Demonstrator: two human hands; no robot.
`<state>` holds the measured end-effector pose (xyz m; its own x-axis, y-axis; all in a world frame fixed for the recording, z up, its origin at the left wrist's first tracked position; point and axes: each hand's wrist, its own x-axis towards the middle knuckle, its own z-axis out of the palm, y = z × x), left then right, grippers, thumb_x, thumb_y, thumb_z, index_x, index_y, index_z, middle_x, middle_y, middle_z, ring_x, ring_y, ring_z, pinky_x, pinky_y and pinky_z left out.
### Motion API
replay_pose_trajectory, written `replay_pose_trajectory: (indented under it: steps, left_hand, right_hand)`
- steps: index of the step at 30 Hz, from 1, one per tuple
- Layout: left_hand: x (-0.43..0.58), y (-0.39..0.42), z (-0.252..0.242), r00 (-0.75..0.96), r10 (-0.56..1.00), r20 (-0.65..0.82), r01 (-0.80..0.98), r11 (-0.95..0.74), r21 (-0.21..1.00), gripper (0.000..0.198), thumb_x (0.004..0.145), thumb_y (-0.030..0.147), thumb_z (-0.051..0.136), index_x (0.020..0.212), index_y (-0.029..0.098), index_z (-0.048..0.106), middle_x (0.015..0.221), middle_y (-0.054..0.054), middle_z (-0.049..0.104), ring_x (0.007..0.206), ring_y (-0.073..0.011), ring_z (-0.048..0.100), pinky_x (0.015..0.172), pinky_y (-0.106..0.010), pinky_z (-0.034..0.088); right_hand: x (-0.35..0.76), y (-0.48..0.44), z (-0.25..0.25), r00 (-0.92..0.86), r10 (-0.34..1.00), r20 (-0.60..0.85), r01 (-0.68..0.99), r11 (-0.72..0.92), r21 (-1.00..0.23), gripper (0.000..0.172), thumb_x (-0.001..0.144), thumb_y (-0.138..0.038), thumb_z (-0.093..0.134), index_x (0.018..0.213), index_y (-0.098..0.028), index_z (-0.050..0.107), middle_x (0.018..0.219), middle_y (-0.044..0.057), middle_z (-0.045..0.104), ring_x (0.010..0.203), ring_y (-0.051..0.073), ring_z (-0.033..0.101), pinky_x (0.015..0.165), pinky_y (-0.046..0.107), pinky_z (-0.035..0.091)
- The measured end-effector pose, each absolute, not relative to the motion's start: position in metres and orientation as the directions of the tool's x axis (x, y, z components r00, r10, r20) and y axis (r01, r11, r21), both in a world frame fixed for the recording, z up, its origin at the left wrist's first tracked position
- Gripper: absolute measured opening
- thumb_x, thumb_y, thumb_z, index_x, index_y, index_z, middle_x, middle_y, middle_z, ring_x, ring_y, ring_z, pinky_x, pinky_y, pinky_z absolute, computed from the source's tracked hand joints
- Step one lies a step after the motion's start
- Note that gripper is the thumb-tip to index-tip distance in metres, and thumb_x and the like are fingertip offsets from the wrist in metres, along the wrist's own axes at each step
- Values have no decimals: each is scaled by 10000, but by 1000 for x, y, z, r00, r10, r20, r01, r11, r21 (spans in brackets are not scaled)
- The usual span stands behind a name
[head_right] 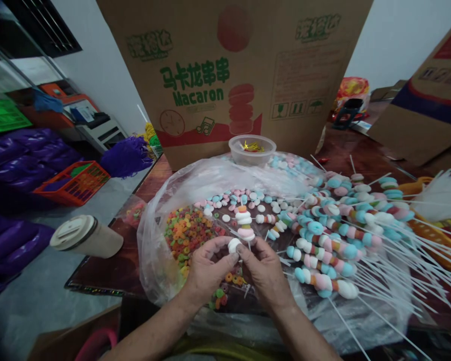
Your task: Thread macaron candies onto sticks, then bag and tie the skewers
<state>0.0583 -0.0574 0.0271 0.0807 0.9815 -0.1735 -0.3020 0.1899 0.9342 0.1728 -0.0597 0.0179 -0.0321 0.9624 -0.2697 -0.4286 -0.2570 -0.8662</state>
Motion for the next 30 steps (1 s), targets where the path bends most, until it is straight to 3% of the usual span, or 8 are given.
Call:
replay_pose_trajectory:
  steps: [2, 4, 7, 10, 15, 23, 30]
  left_hand:
    - [57, -52, 25, 15, 981, -192, -355, 185, 916, 235, 604, 195, 712, 817, 121, 648, 694, -12, 639, 595, -79, 536, 580, -189, 455]
    - [54, -45, 24, -43, 973, -228, -438, 186, 879, 245, 597, 182, 705, 827, 131, 638, 706, -5, 641, 616, -85, 556, 600, -198, 468]
    - [48, -36, 23, -60, 968, -243, -456, 190, 870, 256, 608, 181, 689, 852, 125, 639, 713, -9, 644, 601, -79, 563, 591, -192, 473]
    - [45, -33, 25, -66, 969, -238, -405, 192, 894, 246, 588, 167, 687, 824, 111, 645, 684, -12, 641, 566, -74, 553, 562, -185, 473]
    - [46, -38, 22, -88, 981, -172, -286, 141, 948, 230, 616, 190, 658, 837, 127, 646, 747, -28, 662, 642, -106, 583, 622, -218, 491]
    - [36, -41, 6, -106, 994, 1, 1, -1, 1000, 220, 688, 220, 607, 893, 155, 655, 748, -17, 657, 638, -110, 569, 614, -199, 467]
    - [42, -42, 6, -144, 990, 5, 7, -4, 1000, 207, 693, 204, 589, 885, 159, 651, 747, -16, 653, 643, -115, 568, 605, -202, 458]
  right_hand:
    - [183, -64, 18, -40, 974, -222, -245, -225, -943, 337, 748, -437, 582, 970, -184, 555, 492, -90, 355, 382, 40, 250, 358, 161, 194]
    - [198, -73, 20, -22, 994, -105, 61, -104, -993, 289, 799, -420, 515, 935, -175, 586, 511, -61, 419, 437, 69, 368, 406, 175, 298]
    - [216, -92, 24, -75, 991, 108, 503, 131, -854, 233, 817, -358, 483, 890, -184, 621, 638, -3, 575, 589, 114, 531, 549, 190, 414]
    - [220, -106, 27, -155, 968, 196, 695, 248, -675, 238, 839, -332, 428, 862, -198, 623, 733, 36, 647, 641, 138, 599, 578, 201, 446]
    - [215, -106, 29, -191, 966, 173, 820, 254, -512, 254, 841, -322, 382, 780, -227, 610, 673, 44, 663, 588, 170, 619, 518, 228, 450]
    - [214, -106, 38, -194, 968, 158, 851, 246, -465, 249, 834, -320, 383, 729, -261, 601, 590, 27, 643, 538, 169, 594, 502, 225, 434]
    - [206, -108, 31, -190, 960, 204, 865, 262, -427, 232, 837, -281, 359, 760, -238, 574, 665, 42, 661, 569, 173, 612, 510, 238, 439]
